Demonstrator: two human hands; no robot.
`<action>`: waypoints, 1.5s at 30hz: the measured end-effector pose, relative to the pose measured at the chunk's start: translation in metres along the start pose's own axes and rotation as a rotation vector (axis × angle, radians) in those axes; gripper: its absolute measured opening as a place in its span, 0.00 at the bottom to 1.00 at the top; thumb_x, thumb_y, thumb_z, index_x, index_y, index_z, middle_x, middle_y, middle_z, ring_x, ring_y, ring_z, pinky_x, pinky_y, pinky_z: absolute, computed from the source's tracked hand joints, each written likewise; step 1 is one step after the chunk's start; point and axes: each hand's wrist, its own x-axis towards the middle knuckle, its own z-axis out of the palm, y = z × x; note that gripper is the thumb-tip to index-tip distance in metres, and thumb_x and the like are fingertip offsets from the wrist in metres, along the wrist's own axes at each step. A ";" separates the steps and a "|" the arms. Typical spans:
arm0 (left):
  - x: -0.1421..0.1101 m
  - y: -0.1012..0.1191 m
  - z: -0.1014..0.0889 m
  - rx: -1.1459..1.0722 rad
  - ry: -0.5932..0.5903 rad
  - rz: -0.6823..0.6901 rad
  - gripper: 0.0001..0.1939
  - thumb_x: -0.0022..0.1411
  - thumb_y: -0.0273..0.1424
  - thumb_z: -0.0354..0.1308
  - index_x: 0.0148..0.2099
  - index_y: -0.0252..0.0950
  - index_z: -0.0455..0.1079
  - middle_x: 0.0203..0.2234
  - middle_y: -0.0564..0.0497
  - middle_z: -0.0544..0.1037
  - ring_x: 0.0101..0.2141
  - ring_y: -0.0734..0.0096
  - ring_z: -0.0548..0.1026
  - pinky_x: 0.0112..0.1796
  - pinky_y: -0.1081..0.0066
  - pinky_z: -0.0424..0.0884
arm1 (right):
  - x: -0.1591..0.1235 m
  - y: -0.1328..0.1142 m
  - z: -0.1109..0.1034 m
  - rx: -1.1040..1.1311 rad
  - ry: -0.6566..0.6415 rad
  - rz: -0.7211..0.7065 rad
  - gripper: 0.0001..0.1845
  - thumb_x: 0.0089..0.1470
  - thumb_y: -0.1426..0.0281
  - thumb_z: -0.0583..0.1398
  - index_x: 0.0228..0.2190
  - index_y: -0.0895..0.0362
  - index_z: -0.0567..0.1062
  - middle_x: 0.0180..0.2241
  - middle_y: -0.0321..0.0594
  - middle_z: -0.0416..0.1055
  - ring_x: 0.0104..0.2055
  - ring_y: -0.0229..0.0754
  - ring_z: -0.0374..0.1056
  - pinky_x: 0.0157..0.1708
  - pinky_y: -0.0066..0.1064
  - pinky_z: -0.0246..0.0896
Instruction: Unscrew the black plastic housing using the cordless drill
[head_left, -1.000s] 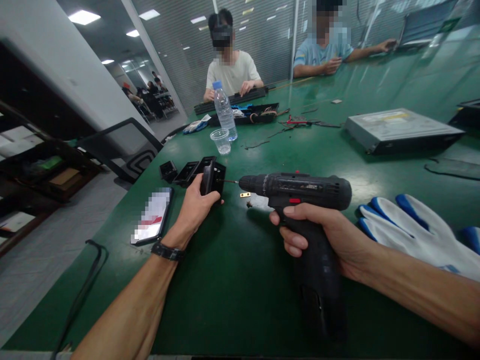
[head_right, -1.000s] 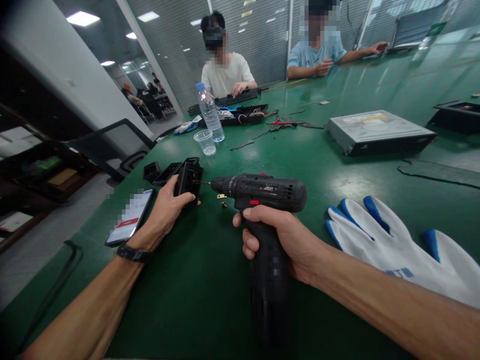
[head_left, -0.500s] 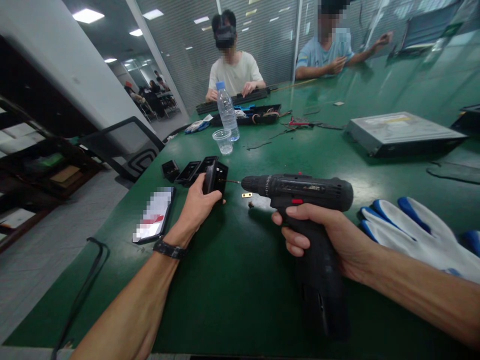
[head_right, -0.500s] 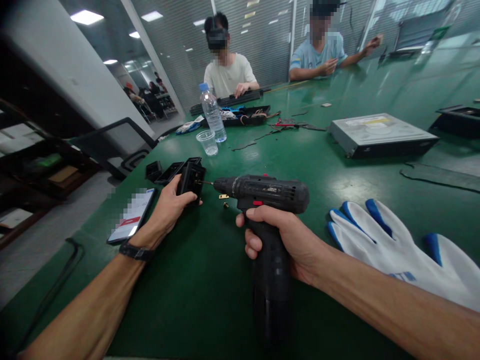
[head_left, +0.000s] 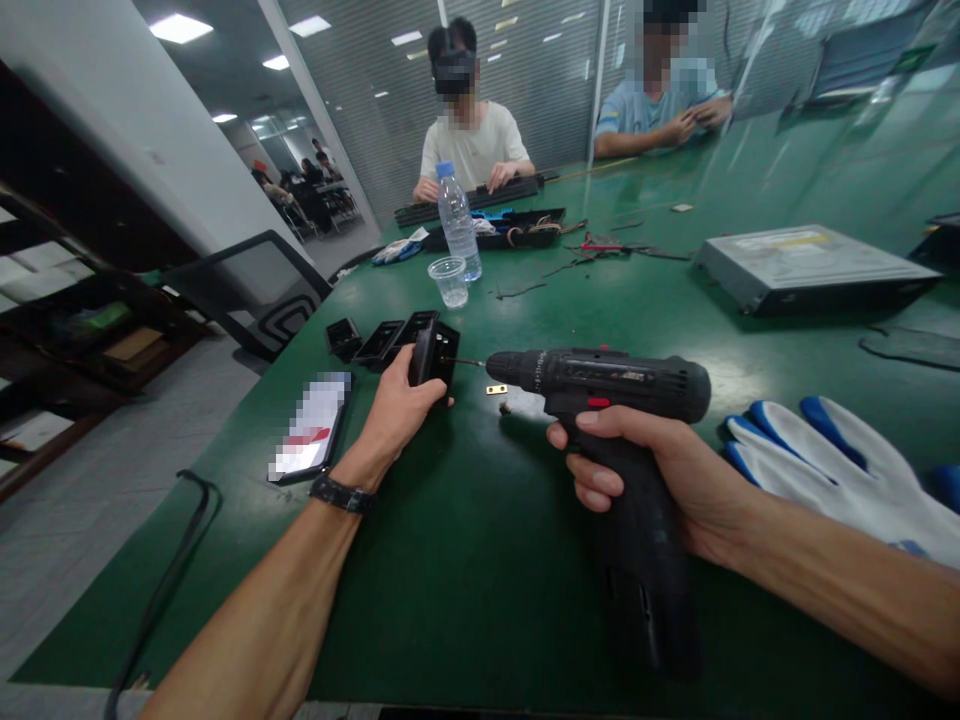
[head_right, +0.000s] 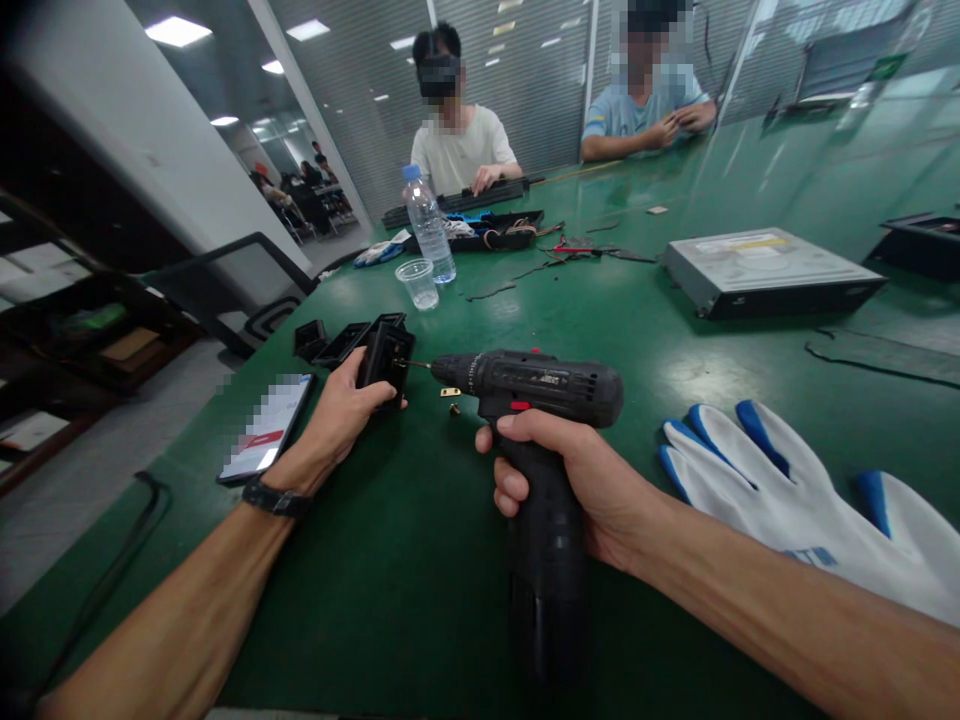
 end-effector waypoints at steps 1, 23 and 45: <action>-0.001 0.002 0.000 -0.010 -0.006 -0.005 0.25 0.50 0.28 0.62 0.52 0.36 0.72 0.40 0.50 0.75 0.35 0.66 0.75 0.35 0.66 0.78 | 0.000 0.000 0.000 0.000 -0.001 -0.001 0.12 0.60 0.65 0.62 0.35 0.61 0.80 0.17 0.35 0.64 0.21 0.38 0.64 0.24 0.28 0.58; -0.001 0.003 -0.002 0.043 0.018 -0.020 0.26 0.49 0.29 0.65 0.53 0.36 0.72 0.39 0.50 0.76 0.35 0.66 0.75 0.35 0.68 0.76 | -0.001 0.001 0.001 -0.026 0.002 -0.024 0.11 0.60 0.64 0.63 0.34 0.61 0.81 0.17 0.35 0.65 0.22 0.39 0.63 0.25 0.30 0.58; -0.001 0.005 0.000 0.042 0.015 -0.011 0.27 0.49 0.28 0.63 0.54 0.36 0.71 0.39 0.50 0.75 0.34 0.67 0.75 0.34 0.67 0.77 | -0.002 0.000 0.001 -0.046 0.014 -0.039 0.11 0.59 0.66 0.63 0.35 0.61 0.82 0.18 0.36 0.65 0.22 0.39 0.63 0.24 0.29 0.58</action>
